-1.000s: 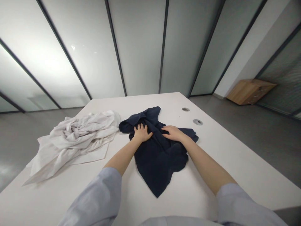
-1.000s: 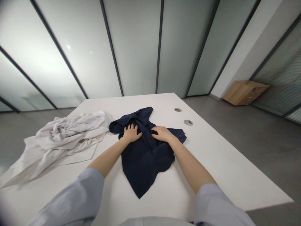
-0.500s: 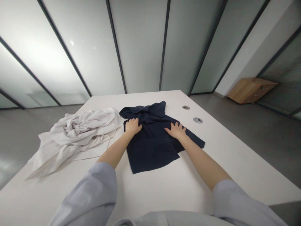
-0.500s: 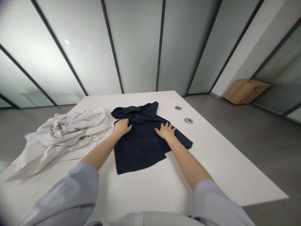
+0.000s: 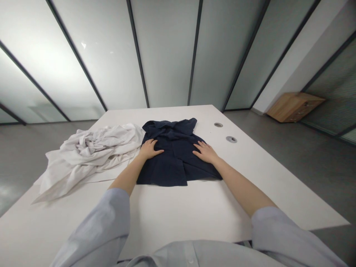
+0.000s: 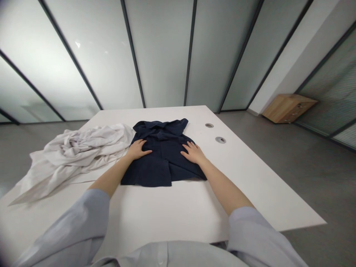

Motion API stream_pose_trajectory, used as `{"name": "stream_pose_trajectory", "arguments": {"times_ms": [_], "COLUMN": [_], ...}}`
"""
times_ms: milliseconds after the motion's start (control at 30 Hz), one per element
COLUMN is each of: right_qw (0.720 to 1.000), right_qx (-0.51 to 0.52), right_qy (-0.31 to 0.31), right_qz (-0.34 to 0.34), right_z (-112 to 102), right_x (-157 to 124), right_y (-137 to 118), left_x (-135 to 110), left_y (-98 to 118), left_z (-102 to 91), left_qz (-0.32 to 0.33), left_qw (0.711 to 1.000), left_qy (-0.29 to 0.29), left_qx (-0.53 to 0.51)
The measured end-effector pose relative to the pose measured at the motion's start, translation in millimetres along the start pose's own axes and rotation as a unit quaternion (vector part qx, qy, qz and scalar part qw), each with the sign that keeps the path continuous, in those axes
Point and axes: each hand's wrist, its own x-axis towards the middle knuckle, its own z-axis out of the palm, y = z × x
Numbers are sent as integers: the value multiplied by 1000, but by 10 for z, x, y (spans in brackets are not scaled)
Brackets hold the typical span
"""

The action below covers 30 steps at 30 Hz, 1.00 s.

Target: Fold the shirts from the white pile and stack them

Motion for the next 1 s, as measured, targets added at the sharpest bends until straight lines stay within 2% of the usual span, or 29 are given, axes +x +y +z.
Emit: {"name": "stream_pose_trajectory", "arguments": {"times_ms": [67,133,233,333,433,600,733,800,1000], "right_qw": [999,996,992,990,991,994,998,996,995], "right_qx": [-8,-13,-9,-1,2,8,29,46,77], "right_qy": [1,-1,-3,-7,-18,-67,-36,-35,-60], "right_qz": [54,86,123,144,135,84,-34,-64,6], "right_z": [40,38,20,25,23,-82,-113,-68,11], "right_x": [27,60,87,66,-2,-199,-336,-353,-141], "right_y": [-51,-91,-137,-176,-203,-211,-210,-210,-196], "left_x": [6,-26,-102,-173,-230,-284,-294,-295,-239], "left_y": [-11,8,21,-2,-20,-11,-12,-20,-56], "left_z": [-26,-29,-5,17,20,22,35,32,-8], "left_qz": [-42,-68,-61,-55,-55,-51,-44,-37,-20], "left_qw": [999,997,998,997,995,995,996,997,999], "left_qy": [32,33,6,-45,-80,-77,-66,-60,-44], "left_qx": [2,10,18,22,26,35,29,22,22]}}
